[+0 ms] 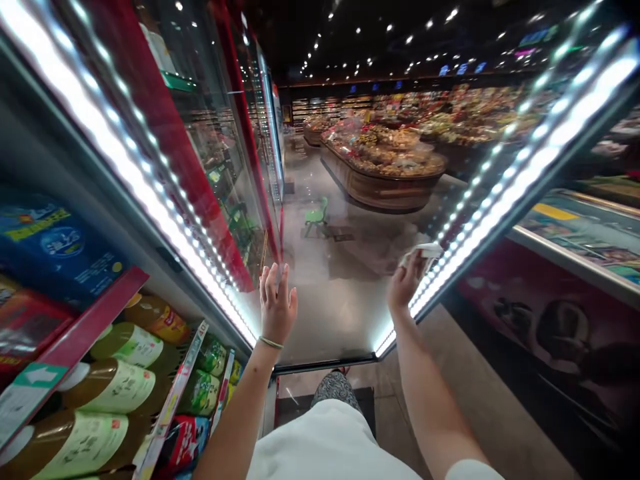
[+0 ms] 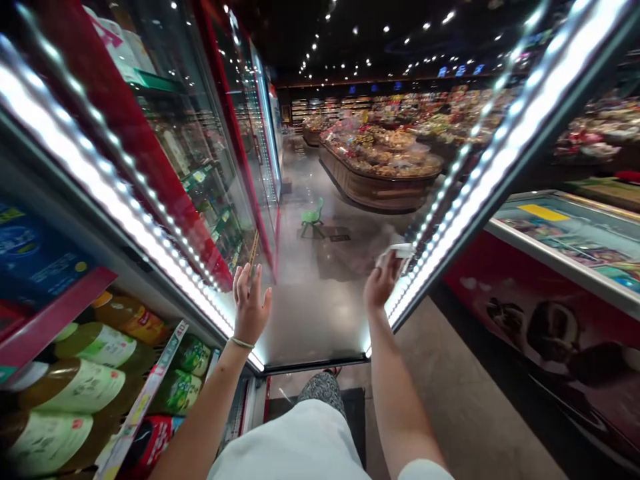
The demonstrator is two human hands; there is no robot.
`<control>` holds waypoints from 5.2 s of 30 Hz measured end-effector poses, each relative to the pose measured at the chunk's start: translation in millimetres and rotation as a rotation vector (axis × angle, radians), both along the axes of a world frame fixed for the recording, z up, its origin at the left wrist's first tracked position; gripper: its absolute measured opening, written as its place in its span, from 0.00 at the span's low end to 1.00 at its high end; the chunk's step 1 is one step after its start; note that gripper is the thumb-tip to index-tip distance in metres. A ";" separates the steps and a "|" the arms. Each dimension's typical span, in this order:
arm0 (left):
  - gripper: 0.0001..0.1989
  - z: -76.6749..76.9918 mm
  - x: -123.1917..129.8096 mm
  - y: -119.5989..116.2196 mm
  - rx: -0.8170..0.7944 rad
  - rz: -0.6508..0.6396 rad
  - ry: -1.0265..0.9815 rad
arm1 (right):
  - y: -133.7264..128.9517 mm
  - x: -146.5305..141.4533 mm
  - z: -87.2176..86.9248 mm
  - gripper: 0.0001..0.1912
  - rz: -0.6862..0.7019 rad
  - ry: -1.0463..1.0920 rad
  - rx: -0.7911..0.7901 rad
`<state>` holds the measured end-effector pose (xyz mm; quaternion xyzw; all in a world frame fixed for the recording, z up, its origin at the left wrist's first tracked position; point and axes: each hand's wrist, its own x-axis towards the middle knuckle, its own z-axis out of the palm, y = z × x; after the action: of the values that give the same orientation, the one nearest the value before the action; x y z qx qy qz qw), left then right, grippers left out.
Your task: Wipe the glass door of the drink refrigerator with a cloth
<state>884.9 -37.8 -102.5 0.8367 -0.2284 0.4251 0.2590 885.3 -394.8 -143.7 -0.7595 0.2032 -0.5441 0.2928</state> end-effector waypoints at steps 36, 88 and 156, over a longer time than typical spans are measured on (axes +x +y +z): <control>0.35 -27.0 -48.5 117.9 -0.083 0.352 0.057 | 305.3 73.7 56.8 0.25 1.090 0.118 -1.259; 0.33 -15.1 -35.3 126.9 -0.187 0.372 -0.016 | 290.7 85.2 75.1 0.30 1.024 -0.053 -1.452; 0.38 17.4 22.6 -33.2 0.013 -0.078 -0.082 | -83.7 5.8 54.1 0.32 0.003 -0.137 -0.378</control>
<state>907.5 -71.0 -85.1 0.8109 -0.2738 0.4470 0.2603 891.1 -478.5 -89.6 -0.7624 0.0760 -0.6227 0.1592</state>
